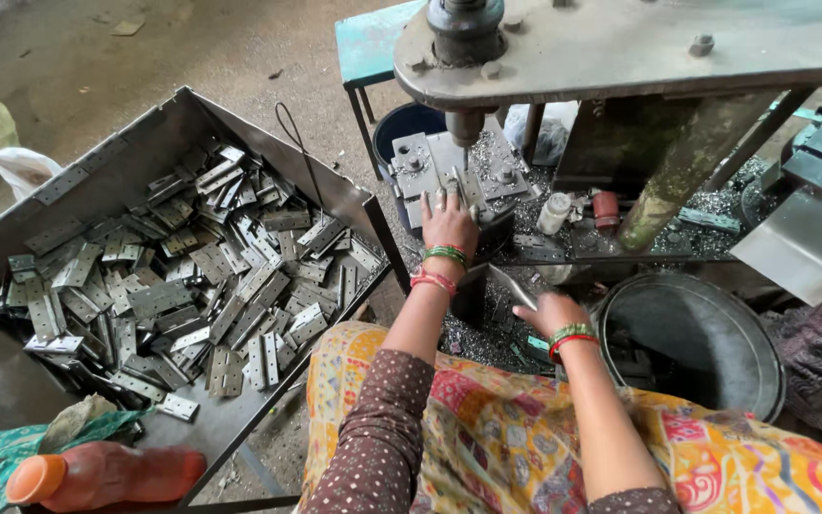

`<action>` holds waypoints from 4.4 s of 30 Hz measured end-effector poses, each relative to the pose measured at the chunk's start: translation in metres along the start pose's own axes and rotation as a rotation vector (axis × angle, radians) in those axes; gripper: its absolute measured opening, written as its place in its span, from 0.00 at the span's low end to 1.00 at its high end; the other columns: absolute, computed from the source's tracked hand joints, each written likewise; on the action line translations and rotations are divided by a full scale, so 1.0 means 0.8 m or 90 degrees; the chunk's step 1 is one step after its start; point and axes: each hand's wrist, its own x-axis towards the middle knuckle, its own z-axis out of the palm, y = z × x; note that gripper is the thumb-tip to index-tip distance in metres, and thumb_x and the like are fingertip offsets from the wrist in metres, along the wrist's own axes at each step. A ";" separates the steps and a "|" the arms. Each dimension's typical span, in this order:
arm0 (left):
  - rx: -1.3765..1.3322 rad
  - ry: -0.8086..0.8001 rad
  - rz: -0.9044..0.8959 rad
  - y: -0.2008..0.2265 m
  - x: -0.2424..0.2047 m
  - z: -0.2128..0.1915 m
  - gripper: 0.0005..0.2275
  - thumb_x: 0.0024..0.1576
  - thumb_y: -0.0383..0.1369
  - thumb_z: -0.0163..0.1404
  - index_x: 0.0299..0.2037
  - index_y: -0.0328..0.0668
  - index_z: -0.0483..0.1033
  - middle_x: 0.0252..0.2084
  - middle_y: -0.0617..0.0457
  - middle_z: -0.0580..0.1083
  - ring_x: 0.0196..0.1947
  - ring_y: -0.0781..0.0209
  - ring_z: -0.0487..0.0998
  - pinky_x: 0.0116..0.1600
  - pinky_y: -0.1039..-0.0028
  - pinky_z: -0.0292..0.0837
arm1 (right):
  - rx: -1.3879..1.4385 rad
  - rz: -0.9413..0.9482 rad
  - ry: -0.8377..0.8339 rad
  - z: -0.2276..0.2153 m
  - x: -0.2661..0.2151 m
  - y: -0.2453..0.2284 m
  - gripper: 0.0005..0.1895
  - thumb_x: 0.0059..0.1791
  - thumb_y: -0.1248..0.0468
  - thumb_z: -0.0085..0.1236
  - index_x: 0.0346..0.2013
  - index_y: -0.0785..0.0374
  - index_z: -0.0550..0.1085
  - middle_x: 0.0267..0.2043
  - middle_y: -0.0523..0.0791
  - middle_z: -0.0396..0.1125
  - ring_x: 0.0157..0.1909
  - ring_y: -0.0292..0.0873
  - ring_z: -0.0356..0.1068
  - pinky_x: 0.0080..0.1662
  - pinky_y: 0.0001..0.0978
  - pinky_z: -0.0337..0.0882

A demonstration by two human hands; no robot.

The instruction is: The person repeatedly picks small metal brackets from a bin, places them under a drill press, and operates the machine to drill holes. After each cycle, the person removes the bracket and returns it to the bin.

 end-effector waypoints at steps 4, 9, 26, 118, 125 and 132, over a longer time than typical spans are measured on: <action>-0.005 0.018 -0.013 0.004 0.014 0.003 0.19 0.64 0.41 0.38 0.53 0.42 0.79 0.69 0.45 0.64 0.72 0.49 0.58 0.75 0.48 0.34 | -0.050 -0.005 0.005 -0.017 0.000 -0.004 0.34 0.47 0.34 0.54 0.37 0.63 0.83 0.38 0.55 0.77 0.41 0.57 0.77 0.47 0.50 0.75; 0.018 -0.069 -0.007 -0.003 0.031 -0.010 0.16 0.61 0.33 0.39 0.50 0.43 0.80 0.67 0.47 0.66 0.73 0.50 0.56 0.76 0.48 0.33 | -0.015 -0.011 0.039 0.020 -0.012 0.007 0.34 0.48 0.34 0.52 0.40 0.63 0.80 0.36 0.57 0.76 0.39 0.59 0.78 0.44 0.51 0.76; -0.006 -0.030 -0.019 -0.021 0.033 0.002 0.17 0.64 0.34 0.37 0.49 0.47 0.83 0.68 0.51 0.67 0.72 0.54 0.62 0.78 0.49 0.33 | -0.032 -0.012 0.030 0.050 -0.014 0.020 0.33 0.50 0.35 0.51 0.37 0.63 0.82 0.39 0.56 0.77 0.42 0.59 0.78 0.47 0.51 0.76; 0.008 0.065 -0.010 0.003 -0.007 0.001 0.18 0.62 0.36 0.38 0.55 0.40 0.77 0.66 0.48 0.68 0.70 0.52 0.61 0.76 0.48 0.36 | 0.039 0.031 0.009 0.013 -0.003 0.010 0.33 0.44 0.34 0.58 0.40 0.61 0.82 0.39 0.57 0.75 0.43 0.60 0.76 0.47 0.51 0.74; -0.040 -0.021 -0.047 0.003 0.016 -0.002 0.16 0.64 0.37 0.38 0.50 0.44 0.81 0.65 0.50 0.69 0.72 0.53 0.61 0.77 0.48 0.35 | -0.033 0.014 0.016 0.012 -0.001 0.008 0.36 0.46 0.31 0.55 0.40 0.62 0.83 0.39 0.57 0.76 0.43 0.59 0.77 0.47 0.50 0.76; -0.032 0.043 -0.009 0.000 0.003 -0.002 0.15 0.63 0.36 0.41 0.48 0.42 0.82 0.63 0.49 0.71 0.69 0.51 0.65 0.76 0.48 0.35 | 0.003 0.001 0.017 0.025 -0.009 0.017 0.36 0.44 0.32 0.57 0.38 0.65 0.82 0.37 0.58 0.75 0.42 0.61 0.76 0.46 0.50 0.75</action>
